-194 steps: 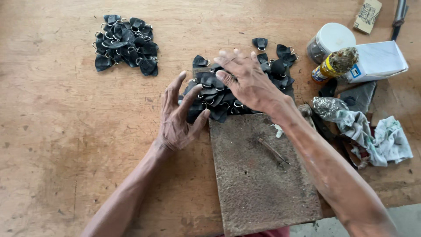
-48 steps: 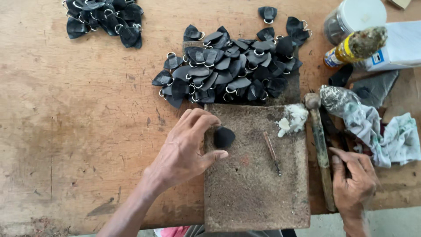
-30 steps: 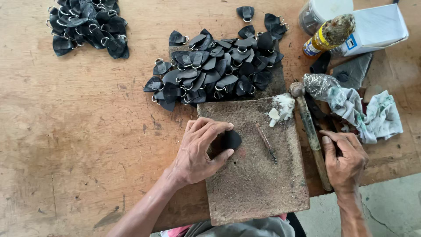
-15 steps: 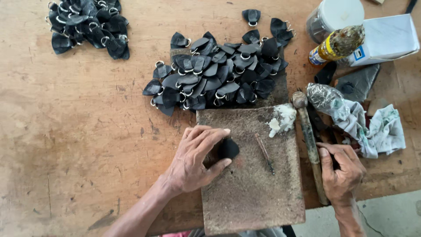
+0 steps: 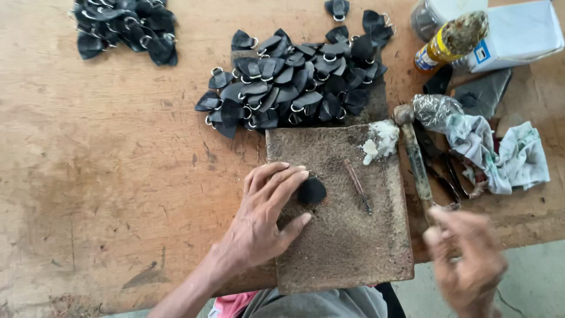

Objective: The person sits at a workbench attaching metal rings to small black leather pieces. They pick up a piece, position a ring on it, hammer the ring closed with a ball-peen hammer on a stone block, and set the finished piece aside, repeating this cycle continuously.

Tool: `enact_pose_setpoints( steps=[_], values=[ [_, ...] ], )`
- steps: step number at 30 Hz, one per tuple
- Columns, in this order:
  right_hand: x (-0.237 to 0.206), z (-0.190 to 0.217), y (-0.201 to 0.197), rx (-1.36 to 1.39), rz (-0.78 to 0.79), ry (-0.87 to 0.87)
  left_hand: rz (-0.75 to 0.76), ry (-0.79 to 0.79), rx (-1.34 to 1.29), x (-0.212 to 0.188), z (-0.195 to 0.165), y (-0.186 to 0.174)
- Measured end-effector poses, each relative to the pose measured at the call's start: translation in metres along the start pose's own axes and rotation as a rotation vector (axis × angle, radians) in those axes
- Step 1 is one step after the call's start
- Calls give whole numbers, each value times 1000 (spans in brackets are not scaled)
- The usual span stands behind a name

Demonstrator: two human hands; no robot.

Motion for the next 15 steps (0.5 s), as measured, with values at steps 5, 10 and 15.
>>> enact_pose_setpoints(
  steps=[5,10,15],
  values=[
    [-26,25,16,-167,333,-335,13,-114,-49,-29,-20,6],
    [-19,30,25,58,462,-104,-42,-150,63,-36,-18,22],
    [-12,34,27,130,444,-53,-10,-157,7,-12,-12,23]
  ],
)
Point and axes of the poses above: each hand's wrist, its own x-axis towards the middle knuckle, its own y-axis out of the palm, z = x × y, the point moved 1 cm from there along x, towards the middle knuckle, and after that the axes turned 1 degree about -y, right-handed, at the moved point
